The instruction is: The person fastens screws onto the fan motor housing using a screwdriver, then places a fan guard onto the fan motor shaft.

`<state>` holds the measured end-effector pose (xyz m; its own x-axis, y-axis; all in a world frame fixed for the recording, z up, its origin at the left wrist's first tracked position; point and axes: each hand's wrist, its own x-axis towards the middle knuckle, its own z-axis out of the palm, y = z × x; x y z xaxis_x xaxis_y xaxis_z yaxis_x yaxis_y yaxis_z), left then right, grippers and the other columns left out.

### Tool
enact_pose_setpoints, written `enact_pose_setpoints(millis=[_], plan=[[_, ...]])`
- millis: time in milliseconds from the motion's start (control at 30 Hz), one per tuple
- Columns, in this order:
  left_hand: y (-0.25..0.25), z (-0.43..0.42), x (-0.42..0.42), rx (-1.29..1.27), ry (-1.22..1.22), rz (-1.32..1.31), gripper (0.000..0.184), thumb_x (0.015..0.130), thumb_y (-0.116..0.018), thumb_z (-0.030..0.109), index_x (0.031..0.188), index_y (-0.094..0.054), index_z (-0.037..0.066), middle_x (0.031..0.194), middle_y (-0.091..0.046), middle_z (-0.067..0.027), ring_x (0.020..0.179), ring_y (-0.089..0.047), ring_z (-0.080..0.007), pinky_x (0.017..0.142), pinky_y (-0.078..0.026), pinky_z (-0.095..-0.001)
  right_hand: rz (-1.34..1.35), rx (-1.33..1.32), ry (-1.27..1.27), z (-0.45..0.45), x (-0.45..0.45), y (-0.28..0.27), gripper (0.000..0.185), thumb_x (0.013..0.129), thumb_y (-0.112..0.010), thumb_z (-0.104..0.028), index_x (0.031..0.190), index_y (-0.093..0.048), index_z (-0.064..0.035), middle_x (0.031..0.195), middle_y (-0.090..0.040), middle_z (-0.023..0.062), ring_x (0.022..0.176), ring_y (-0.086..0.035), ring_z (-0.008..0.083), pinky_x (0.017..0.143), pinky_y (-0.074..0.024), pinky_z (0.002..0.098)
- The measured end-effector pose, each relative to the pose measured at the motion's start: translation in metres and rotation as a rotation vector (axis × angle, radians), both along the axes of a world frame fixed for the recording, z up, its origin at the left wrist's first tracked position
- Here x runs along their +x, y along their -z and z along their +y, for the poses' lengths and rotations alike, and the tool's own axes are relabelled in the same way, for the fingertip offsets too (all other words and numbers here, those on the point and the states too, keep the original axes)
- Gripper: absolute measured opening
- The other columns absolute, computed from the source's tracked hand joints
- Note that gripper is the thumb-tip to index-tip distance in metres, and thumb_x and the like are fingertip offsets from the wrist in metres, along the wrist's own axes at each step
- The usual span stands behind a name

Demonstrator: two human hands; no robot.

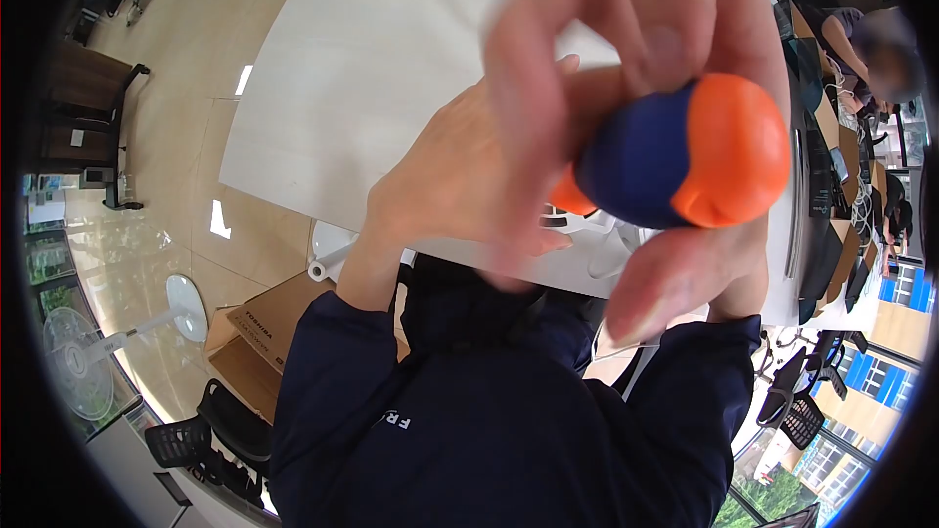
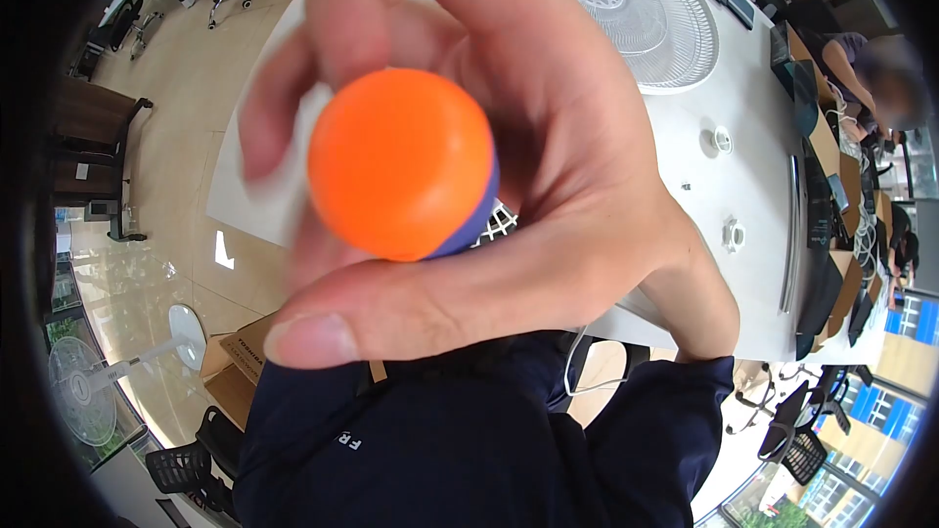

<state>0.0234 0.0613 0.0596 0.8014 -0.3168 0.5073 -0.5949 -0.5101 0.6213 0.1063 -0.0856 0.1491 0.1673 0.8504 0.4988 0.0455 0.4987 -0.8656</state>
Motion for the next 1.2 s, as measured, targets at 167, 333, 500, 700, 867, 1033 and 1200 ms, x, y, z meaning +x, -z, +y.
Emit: enact_pose_setpoints(millis=[167, 333, 500, 700, 867, 1033, 1200], plan=[[0.02, -0.006, 0.001, 0.052, -0.001, -0.008, 0.09, 0.061, -0.088, 0.052, 0.134, -0.059, 0.008, 0.136, -0.055, -0.0201, 0.125, -0.052, -0.0414, 0.109, -0.042, -0.049, 0.019, 0.006, 0.007, 0.001, 0.0, 0.001, 0.082, 0.083, -0.075, -0.065, 0.113, -0.058, 0.0098, 0.085, -0.066, 0.0188, 0.066, -0.064, 0.0169, 0.059, -0.0505, 0.0271], [0.023, -0.025, -0.01, -0.281, -0.163, 0.132, 0.088, 0.061, -0.089, 0.048, 0.134, -0.059, 0.01, 0.136, -0.059, -0.0152, 0.127, -0.053, -0.0384, 0.109, -0.043, -0.048, 0.027, 0.005, -0.069, 0.002, 0.004, -0.001, 0.083, 0.084, -0.074, -0.066, 0.112, -0.059, 0.01, 0.084, -0.066, 0.0185, 0.067, -0.064, 0.0169, 0.059, -0.0506, 0.0273], [-0.018, -0.007, -0.003, 0.008, 0.023, 0.19, 0.087, 0.057, -0.093, 0.043, 0.132, -0.062, 0.011, 0.129, -0.064, -0.0158, 0.127, -0.054, -0.0393, 0.106, -0.046, -0.0472, 0.061, 0.029, -0.202, 0.003, 0.006, -0.001, 0.083, 0.085, -0.072, -0.067, 0.111, -0.059, 0.0103, 0.084, -0.066, 0.0182, 0.067, -0.064, 0.0169, 0.059, -0.0507, 0.0276], [0.022, 0.002, -0.004, -0.087, 0.114, 0.12, 0.084, 0.058, -0.092, 0.044, 0.129, -0.064, 0.012, 0.125, -0.066, -0.0159, 0.12, -0.059, -0.0391, 0.099, -0.049, -0.0471, 0.093, 0.081, -0.181, 0.0, -0.003, 0.005, 0.078, 0.084, -0.075, -0.063, 0.11, -0.06, 0.0097, 0.087, -0.067, 0.0179, 0.072, -0.064, 0.0174, 0.062, -0.0508, 0.0269], [0.02, -0.005, -0.001, -0.142, -0.019, -0.077, 0.084, 0.059, -0.09, 0.047, 0.127, -0.062, 0.007, 0.136, -0.057, -0.0148, 0.123, -0.054, -0.0405, 0.1, -0.049, -0.0463, -0.366, 0.148, -0.051, -0.006, 0.013, -0.007, 0.065, 0.087, -0.077, -0.052, 0.108, -0.061, 0.0073, 0.096, -0.067, 0.0176, 0.081, -0.065, 0.0195, 0.067, -0.0499, 0.0243], [0.006, -0.002, -0.003, 0.094, -0.009, 0.115, 0.085, 0.06, -0.089, 0.049, 0.128, -0.061, 0.006, 0.138, -0.055, -0.0162, 0.123, -0.052, -0.0423, 0.101, -0.047, -0.0468, -0.393, 0.206, 0.144, -0.007, -0.003, -0.006, 0.063, 0.091, -0.073, -0.052, 0.108, -0.06, 0.0064, 0.095, -0.066, 0.0182, 0.077, -0.065, 0.0185, 0.066, -0.0492, 0.0232], [0.027, 0.0, 0.0, 0.094, 0.019, -0.059, 0.086, 0.06, -0.089, 0.047, 0.131, -0.062, 0.007, 0.135, -0.057, -0.0152, 0.115, -0.055, -0.0394, 0.099, -0.048, -0.0457, -0.48, 0.253, 0.329, -0.002, -0.014, 0.006, 0.061, 0.093, -0.07, -0.053, 0.108, -0.06, 0.0057, 0.094, -0.066, 0.0187, 0.074, -0.065, 0.0176, 0.066, -0.0487, 0.0223]])
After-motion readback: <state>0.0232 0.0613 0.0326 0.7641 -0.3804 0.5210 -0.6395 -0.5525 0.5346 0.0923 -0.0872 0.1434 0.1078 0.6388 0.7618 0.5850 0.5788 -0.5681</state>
